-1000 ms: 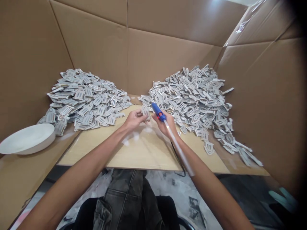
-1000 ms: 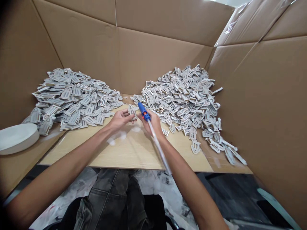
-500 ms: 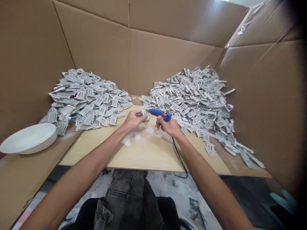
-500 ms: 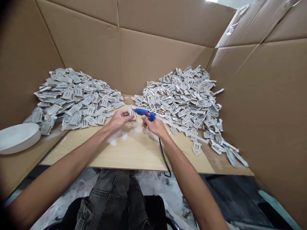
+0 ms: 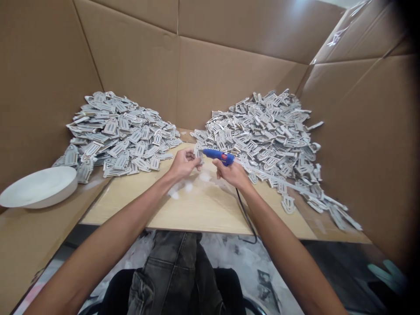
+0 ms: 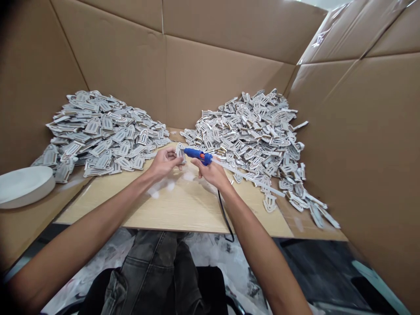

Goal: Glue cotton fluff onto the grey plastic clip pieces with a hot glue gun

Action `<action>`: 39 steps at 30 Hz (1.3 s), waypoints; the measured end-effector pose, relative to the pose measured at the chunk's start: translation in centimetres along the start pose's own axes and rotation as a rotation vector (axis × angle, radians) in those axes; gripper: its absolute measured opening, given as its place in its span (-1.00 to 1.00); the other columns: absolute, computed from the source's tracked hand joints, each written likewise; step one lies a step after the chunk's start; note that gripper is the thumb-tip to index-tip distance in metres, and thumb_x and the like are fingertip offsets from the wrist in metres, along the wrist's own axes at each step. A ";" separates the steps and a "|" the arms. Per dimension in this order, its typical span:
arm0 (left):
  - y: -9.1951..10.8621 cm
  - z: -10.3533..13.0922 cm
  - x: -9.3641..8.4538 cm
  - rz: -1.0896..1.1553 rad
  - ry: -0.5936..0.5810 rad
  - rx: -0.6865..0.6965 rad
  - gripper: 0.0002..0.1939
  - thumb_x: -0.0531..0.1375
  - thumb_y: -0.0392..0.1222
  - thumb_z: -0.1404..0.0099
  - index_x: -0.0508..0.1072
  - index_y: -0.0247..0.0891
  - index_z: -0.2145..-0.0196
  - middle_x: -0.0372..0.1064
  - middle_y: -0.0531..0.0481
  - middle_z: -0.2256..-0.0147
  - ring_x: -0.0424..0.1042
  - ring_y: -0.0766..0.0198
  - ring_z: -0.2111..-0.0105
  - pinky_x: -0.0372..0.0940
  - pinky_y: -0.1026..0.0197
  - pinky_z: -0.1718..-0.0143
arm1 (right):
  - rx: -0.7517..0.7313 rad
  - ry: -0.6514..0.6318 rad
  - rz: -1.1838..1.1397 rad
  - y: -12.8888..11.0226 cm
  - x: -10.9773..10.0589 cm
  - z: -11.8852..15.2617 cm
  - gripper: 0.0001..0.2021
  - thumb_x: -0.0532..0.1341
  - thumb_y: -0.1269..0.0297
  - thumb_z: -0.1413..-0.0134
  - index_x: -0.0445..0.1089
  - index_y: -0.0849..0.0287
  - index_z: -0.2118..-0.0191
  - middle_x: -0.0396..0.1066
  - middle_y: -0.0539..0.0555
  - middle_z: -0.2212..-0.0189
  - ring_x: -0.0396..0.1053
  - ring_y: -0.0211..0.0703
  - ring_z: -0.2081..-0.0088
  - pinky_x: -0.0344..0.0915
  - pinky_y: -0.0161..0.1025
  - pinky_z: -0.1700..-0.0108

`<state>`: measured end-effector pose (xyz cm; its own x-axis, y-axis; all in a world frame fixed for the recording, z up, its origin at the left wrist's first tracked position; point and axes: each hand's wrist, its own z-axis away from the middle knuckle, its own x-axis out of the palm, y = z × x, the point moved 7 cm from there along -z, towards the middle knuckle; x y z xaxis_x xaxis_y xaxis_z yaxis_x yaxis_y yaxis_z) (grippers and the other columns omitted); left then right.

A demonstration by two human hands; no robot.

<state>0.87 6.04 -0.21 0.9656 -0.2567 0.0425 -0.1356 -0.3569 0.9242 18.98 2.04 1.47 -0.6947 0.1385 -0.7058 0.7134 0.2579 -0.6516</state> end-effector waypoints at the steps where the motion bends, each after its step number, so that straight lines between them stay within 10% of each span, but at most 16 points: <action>1: 0.0 0.0 0.0 -0.019 -0.001 0.013 -0.86 0.34 -0.25 -0.15 0.48 -0.31 0.32 0.49 0.00 0.46 0.46 0.32 0.55 0.38 0.24 0.43 | -0.003 0.007 0.002 -0.1 -0.1 0.0 -0.37 0.14 -0.23 -0.32 0.33 0.06 0.67 0.38 0.05 0.69 0.42 -0.07 0.48 0.25 -0.18 0.26; 10: 0.3 0.3 -1.3 -0.396 0.149 0.088 -0.86 0.35 -0.30 -0.13 0.45 -0.23 0.37 0.40 0.07 0.49 0.39 0.31 0.52 0.25 0.29 0.47 | -0.246 0.061 0.018 -2.2 1.0 0.7 -0.57 0.28 -0.19 -0.25 0.42 0.07 0.41 0.46 0.07 0.47 0.42 -0.03 0.37 0.24 -0.19 0.25; 18: 0.9 -0.2 -3.0 -0.421 0.211 -0.011 -0.89 0.35 -0.22 -0.12 0.55 -0.30 0.38 0.53 -0.03 0.41 0.44 0.25 0.46 0.31 0.25 0.40 | -0.343 0.376 0.079 -2.6 -1.1 1.0 -0.51 0.21 -0.26 -0.29 0.33 0.09 0.38 0.45 0.12 0.35 0.42 -0.05 0.31 0.28 -0.21 0.21; 24: 0.7 -0.4 -3.9 -0.306 0.217 -0.030 -0.78 0.36 -0.06 -0.16 0.55 -0.29 0.39 0.55 -0.05 0.41 0.47 0.25 0.44 0.27 0.27 0.44 | -0.023 0.195 -0.137 -0.5 -1.5 0.4 -0.53 0.22 -0.23 -0.23 0.42 0.10 0.44 0.46 0.03 0.56 0.44 -0.11 0.46 0.29 -0.23 0.32; 39: 1.5 -0.3 -1.7 -0.222 -0.004 -0.032 -0.77 0.34 -0.07 -0.22 0.52 -0.30 0.42 0.36 0.06 0.58 0.29 0.36 0.57 0.17 0.28 0.49 | -0.022 -0.080 -0.195 -0.8 0.5 0.3 -0.51 0.14 -0.19 -0.21 0.47 0.14 0.45 0.49 0.06 0.52 0.42 -0.18 0.43 0.26 -0.30 0.37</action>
<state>-0.93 6.23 1.21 0.9700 -0.1785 -0.1648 0.0873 -0.3766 0.9222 18.11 1.60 1.59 -0.8092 0.0081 -0.5875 0.5635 0.2936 -0.7722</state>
